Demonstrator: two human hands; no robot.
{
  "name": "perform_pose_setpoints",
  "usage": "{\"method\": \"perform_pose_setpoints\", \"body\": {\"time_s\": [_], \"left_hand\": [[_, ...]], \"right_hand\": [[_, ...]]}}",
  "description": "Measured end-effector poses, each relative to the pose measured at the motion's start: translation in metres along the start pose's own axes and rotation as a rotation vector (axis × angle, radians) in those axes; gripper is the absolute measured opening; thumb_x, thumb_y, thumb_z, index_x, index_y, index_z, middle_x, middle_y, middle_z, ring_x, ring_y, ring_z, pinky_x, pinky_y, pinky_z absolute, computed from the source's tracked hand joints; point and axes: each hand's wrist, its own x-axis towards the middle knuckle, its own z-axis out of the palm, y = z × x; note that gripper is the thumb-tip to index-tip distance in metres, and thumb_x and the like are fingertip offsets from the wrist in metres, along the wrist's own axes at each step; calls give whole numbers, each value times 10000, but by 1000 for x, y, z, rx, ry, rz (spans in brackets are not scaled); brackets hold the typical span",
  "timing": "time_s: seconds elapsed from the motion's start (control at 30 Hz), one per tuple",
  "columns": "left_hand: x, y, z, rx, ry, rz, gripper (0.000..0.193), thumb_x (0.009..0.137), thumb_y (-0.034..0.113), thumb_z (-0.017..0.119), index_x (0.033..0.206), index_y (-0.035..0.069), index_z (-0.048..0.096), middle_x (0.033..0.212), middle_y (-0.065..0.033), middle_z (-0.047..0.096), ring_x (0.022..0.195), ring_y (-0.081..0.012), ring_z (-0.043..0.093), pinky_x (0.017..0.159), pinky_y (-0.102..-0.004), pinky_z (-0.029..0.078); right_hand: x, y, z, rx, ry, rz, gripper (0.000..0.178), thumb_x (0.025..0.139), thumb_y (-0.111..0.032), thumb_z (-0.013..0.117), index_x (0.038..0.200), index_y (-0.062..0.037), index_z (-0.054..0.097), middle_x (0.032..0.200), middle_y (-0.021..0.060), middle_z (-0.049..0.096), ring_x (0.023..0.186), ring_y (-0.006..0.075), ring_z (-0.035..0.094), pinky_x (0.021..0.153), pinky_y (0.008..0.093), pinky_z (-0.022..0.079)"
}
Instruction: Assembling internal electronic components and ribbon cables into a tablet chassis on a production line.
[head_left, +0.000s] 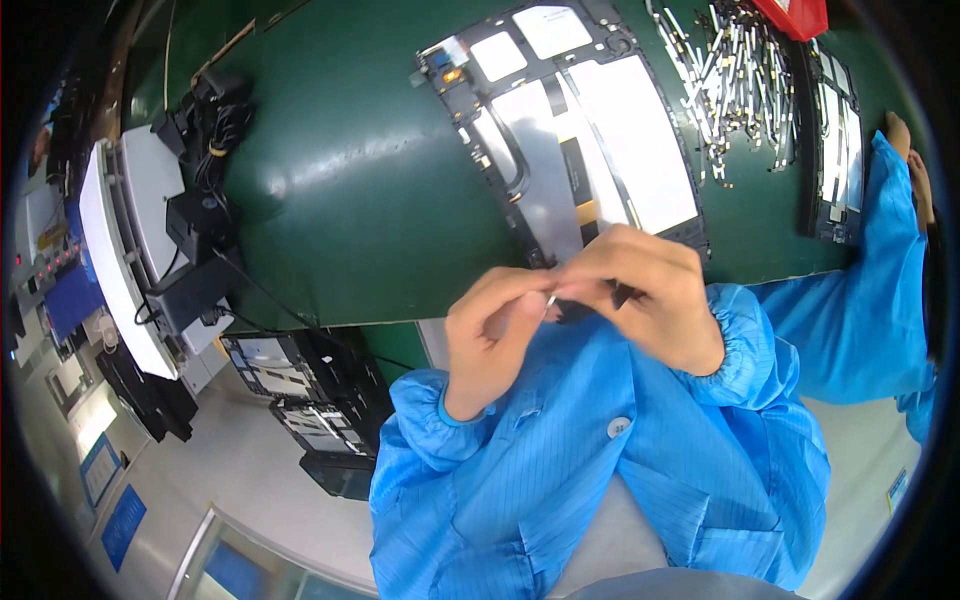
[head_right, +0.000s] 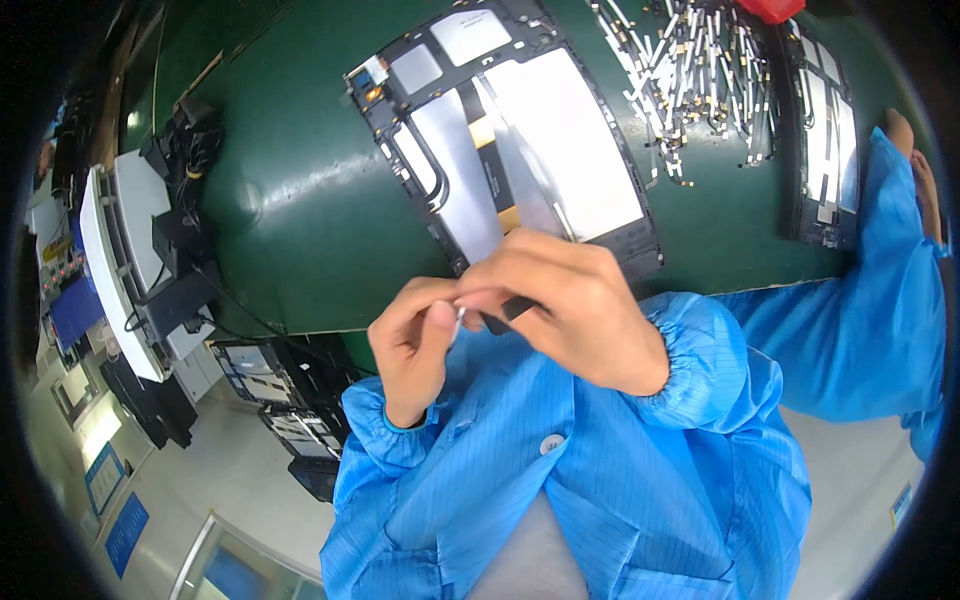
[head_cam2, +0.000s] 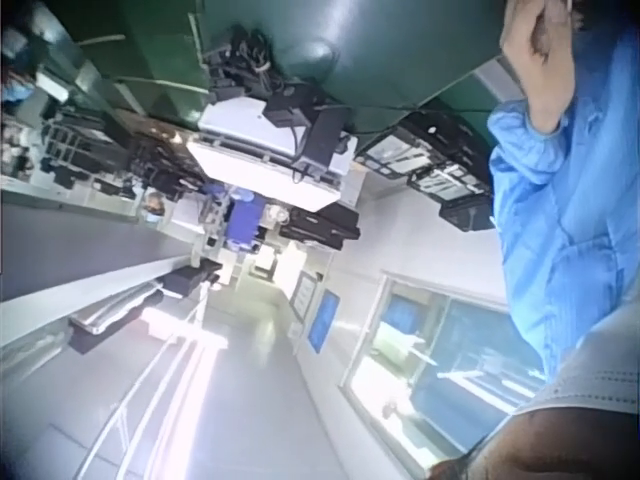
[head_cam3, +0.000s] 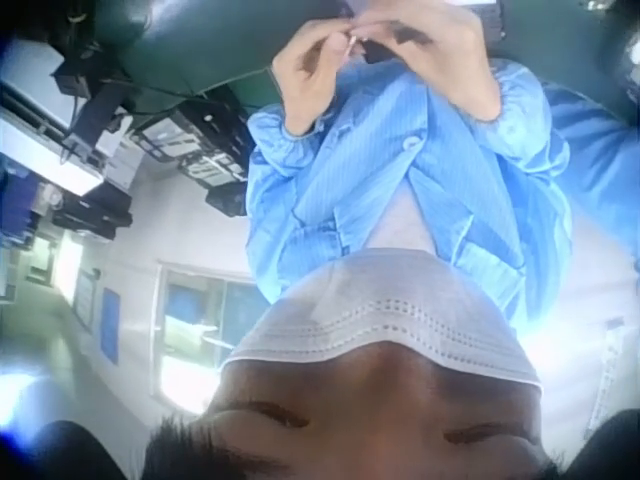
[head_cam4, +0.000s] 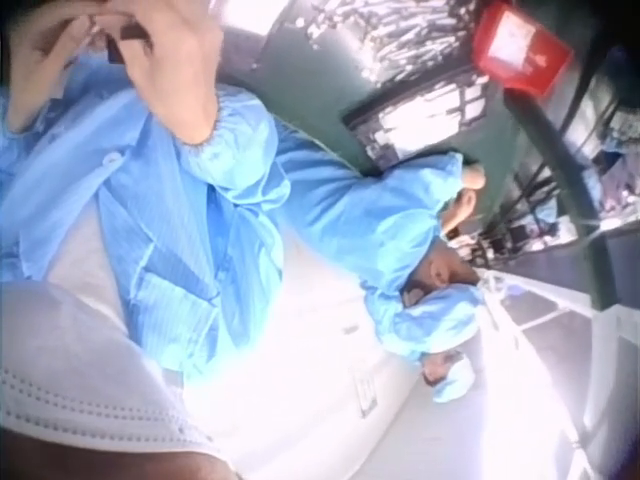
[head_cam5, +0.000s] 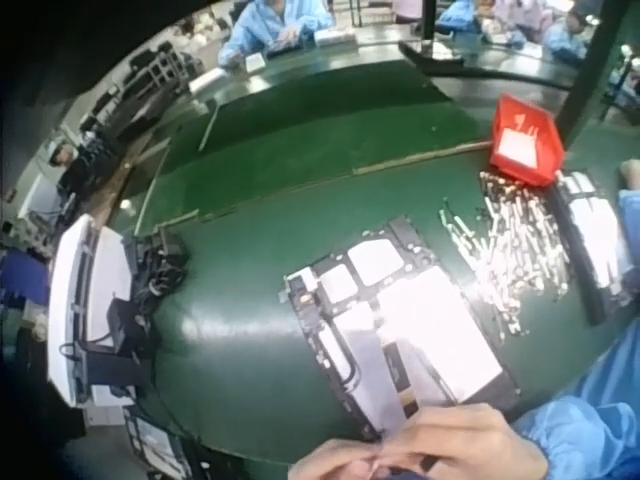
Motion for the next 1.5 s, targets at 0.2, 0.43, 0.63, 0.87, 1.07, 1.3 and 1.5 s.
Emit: {"method": "perform_pose_setpoints", "body": {"time_s": [0.2, 0.43, 0.63, 0.87, 1.07, 1.3, 1.5], "left_hand": [[31, 9, -2, 608, -3, 602, 326, 615, -62, 723, 934, -8, 677, 878, -122, 680, 836, -262, 653, 752, -356, 514], [37, 3, -3, 625, 8, 689, 244, 627, -55, 742, 853, 21, 688, 783, -86, 682, 793, -236, 655, 755, -366, 515], [41, 6, -9, 552, 48, 584, 214, 655, -39, 741, 845, 35, 676, 818, -86, 686, 849, -250, 658, 814, -395, 499], [73, 10, -20, 614, 6, 627, 178, 658, 64, 765, 824, 95, 712, 972, -71, 679, 1034, -268, 597, 933, -432, 426], [81, -8, -25, 561, 27, 598, 152, 679, 82, 760, 821, 129, 739, 941, -27, 687, 1023, -237, 597, 953, -417, 386], [78, -11, -26, 552, 50, 580, 136, 678, 74, 755, 807, 117, 738, 920, -26, 688, 1004, -224, 605, 947, -414, 391], [78, -8, -27, 578, -10, 611, 168, 681, 4, 733, 842, 47, 718, 931, -89, 685, 1045, -275, 583, 931, -412, 425]], "right_hand": [[15, -18, -46, -240, 41, -224, 206, 678, 99, 639, 852, -6, 672, 800, 101, 647, 680, 210, 630, 583, 295, 502], [77, 42, -232, -513, 811, -1, 185, 857, -122, 634, 941, 41, 658, 774, 44, 649, 643, 83, 570, 549, 216, 453], [87, 51, -235, -785, 787, -158, 136, 846, -85, 627, 922, 23, 659, 762, 45, 646, 674, 98, 577, 611, 213, 459], [9, -20, -69, -389, 160, 135, 222, 866, -48, 589, 1073, 24, 621, 883, 51, 516, 758, 134, 511, 683, 234, 416], [-8, 19, -3, -309, 47, -149, 266, 675, 39, 702, 936, 17, 655, 807, 110, 577, 732, 243, 568, 645, 302, 483], [-5, 38, 7, -538, 31, -358, 257, 602, -55, 660, 857, -29, 658, 831, 50, 587, 765, 216, 571, 653, 311, 465], [-5, 37, 7, -602, 2, -333, 256, 622, -80, 628, 872, -34, 657, 861, 43, 583, 804, 205, 561, 691, 302, 445]]}}
